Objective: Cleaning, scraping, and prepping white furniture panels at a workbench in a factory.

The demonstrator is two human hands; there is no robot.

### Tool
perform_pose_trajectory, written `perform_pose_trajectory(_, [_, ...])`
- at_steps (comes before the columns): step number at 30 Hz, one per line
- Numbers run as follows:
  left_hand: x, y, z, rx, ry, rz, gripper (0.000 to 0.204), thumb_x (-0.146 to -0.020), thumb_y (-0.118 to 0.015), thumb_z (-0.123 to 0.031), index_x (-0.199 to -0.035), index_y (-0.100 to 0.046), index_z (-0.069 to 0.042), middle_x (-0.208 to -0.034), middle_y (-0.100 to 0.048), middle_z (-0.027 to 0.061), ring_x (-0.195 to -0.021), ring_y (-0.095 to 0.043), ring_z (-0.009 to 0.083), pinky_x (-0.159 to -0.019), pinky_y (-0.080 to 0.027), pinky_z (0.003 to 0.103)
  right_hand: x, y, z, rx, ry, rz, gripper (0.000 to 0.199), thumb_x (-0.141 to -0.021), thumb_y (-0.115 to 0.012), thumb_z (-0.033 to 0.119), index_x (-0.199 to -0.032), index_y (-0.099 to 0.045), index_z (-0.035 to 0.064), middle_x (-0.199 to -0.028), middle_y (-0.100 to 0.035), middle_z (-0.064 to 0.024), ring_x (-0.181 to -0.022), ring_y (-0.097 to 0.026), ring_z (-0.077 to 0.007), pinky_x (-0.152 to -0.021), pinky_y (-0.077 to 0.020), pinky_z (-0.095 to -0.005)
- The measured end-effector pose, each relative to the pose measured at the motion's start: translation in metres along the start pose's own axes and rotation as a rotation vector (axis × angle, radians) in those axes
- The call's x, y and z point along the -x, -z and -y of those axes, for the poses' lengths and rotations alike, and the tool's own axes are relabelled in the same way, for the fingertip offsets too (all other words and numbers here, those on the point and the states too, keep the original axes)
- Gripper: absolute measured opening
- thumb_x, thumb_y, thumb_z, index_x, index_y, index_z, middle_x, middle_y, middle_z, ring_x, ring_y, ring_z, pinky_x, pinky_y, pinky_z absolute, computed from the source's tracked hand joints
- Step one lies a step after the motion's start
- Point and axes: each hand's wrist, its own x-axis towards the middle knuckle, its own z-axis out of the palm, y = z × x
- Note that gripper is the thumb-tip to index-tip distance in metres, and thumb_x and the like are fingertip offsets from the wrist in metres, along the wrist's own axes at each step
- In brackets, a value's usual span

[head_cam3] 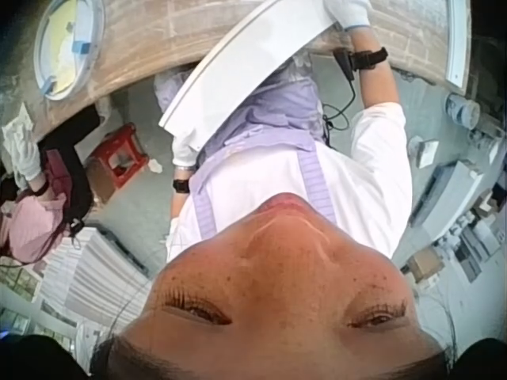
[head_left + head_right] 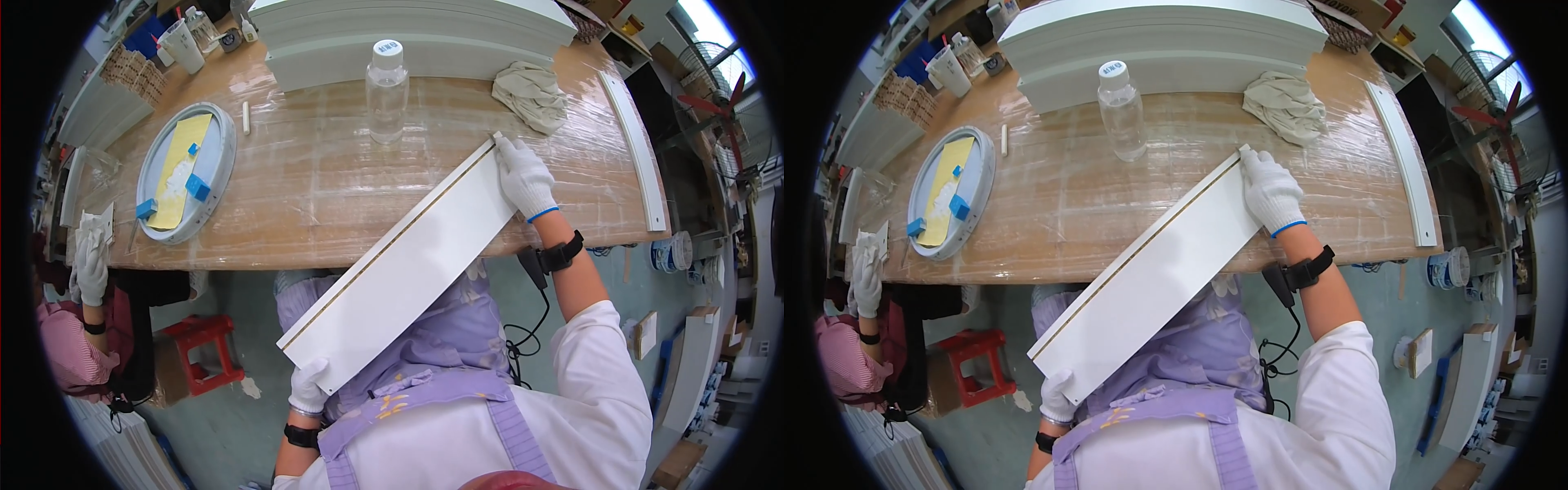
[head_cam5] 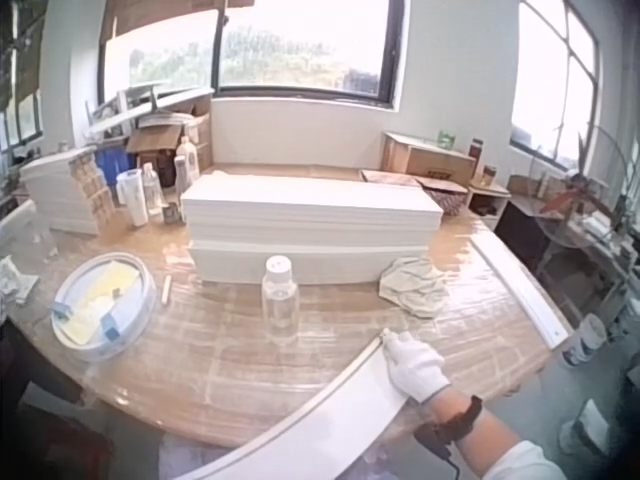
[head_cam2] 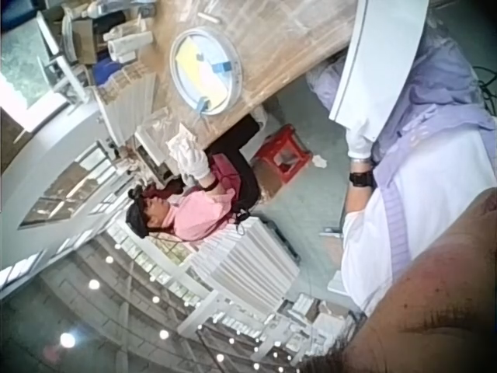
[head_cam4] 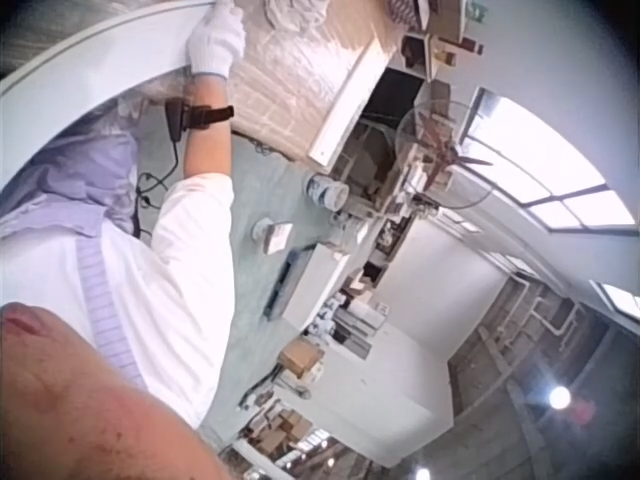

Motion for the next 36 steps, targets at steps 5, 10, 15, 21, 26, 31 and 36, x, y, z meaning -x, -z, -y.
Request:
perform_pose_trajectory(5, [0.000,-0.007,-0.001,0.004,-0.013,0.030,0.062,-0.082,-0.065,-0.010,-0.137,-0.042,0.004,-0.124,-0.059,0.0170,-0.110,-0.063,0.0305,-0.093,-0.054,0.042,0.007,-0.006,0.000,-0.118,0.123,0.007,0.033,-0.096,-0.047,0.020,-0.127,-0.055,0.0127,-0.116,-0.059,-0.0176,-0.102,-0.060,-0.0401,-0.085,-0.0492,-0.0481])
perform_pose_trajectory(10, [0.002,-0.008,0.001,0.004,-0.032,0.016,0.062,-0.082,-0.066,-0.010,-0.137,-0.042,0.004,-0.124,-0.059,0.0167,-0.110,-0.063,0.0301,-0.092,-0.055,0.041,-0.002,-0.002,0.001,-0.156,-0.078,-0.074,0.035,-0.093,-0.048,0.014,-0.127,-0.054,0.0087,-0.118,-0.059,-0.0196,-0.104,-0.059,-0.0405,-0.085,-0.0489,-0.0472])
perform_pose_trajectory(15, [0.001,-0.007,0.004,0.000,-0.071,-0.005,0.061,-0.082,-0.066,-0.011,-0.136,-0.043,0.004,-0.123,-0.058,0.0158,-0.110,-0.063,0.0292,-0.092,-0.055,0.040,0.002,-0.003,0.008,-0.017,0.033,-0.068,0.035,-0.090,-0.050,0.011,-0.124,-0.057,0.0078,-0.116,-0.060,-0.0203,-0.099,-0.060,-0.0413,-0.084,-0.0486,-0.0479])
perform_pose_trajectory(21, [0.001,-0.007,0.004,0.006,-0.086,-0.019,0.060,-0.082,-0.066,-0.010,-0.136,-0.043,0.003,-0.123,-0.058,0.0148,-0.110,-0.063,0.0283,-0.092,-0.055,0.040,0.042,0.005,0.060,-0.065,0.289,0.093,0.035,-0.091,-0.052,0.013,-0.125,-0.058,0.0115,-0.112,-0.064,-0.0165,-0.098,-0.062,-0.0391,-0.081,-0.0497,-0.0448])
perform_pose_trajectory(26, [-0.009,-0.010,0.006,0.032,-0.182,-0.012,0.055,-0.088,-0.058,-0.007,-0.137,-0.036,0.005,-0.123,-0.056,0.0215,-0.108,-0.063,0.0386,-0.081,-0.059,0.054,0.009,-0.010,0.029,-0.195,0.109,-0.187,0.033,-0.093,-0.051,0.016,-0.125,-0.057,0.0103,-0.112,-0.063,-0.0176,-0.098,-0.062,-0.0395,-0.081,-0.0493,-0.0487])
perform_pose_trajectory(31, [-0.014,-0.030,-0.007,0.113,-0.149,0.045,0.055,-0.089,-0.057,-0.006,-0.138,-0.035,0.005,-0.126,-0.054,0.0214,-0.111,-0.062,0.0379,-0.083,-0.059,0.052,0.030,-0.011,0.061,-0.119,0.245,-0.044,0.032,-0.089,-0.046,0.009,-0.120,-0.053,0.0059,-0.110,-0.060,-0.0200,-0.093,-0.062,-0.0429,-0.077,-0.0498,-0.0519])
perform_pose_trajectory(36, [-0.013,-0.041,-0.013,0.107,-0.123,0.088,0.057,-0.089,-0.057,-0.006,-0.140,-0.035,0.006,-0.130,-0.052,0.0220,-0.115,-0.060,0.0369,-0.090,-0.057,0.048,0.073,-0.006,0.126,-0.082,0.398,0.141,0.034,-0.094,-0.048,0.016,-0.127,-0.052,0.0088,-0.114,-0.061,-0.0211,-0.094,-0.063,-0.0429,-0.077,-0.0498,-0.0515])
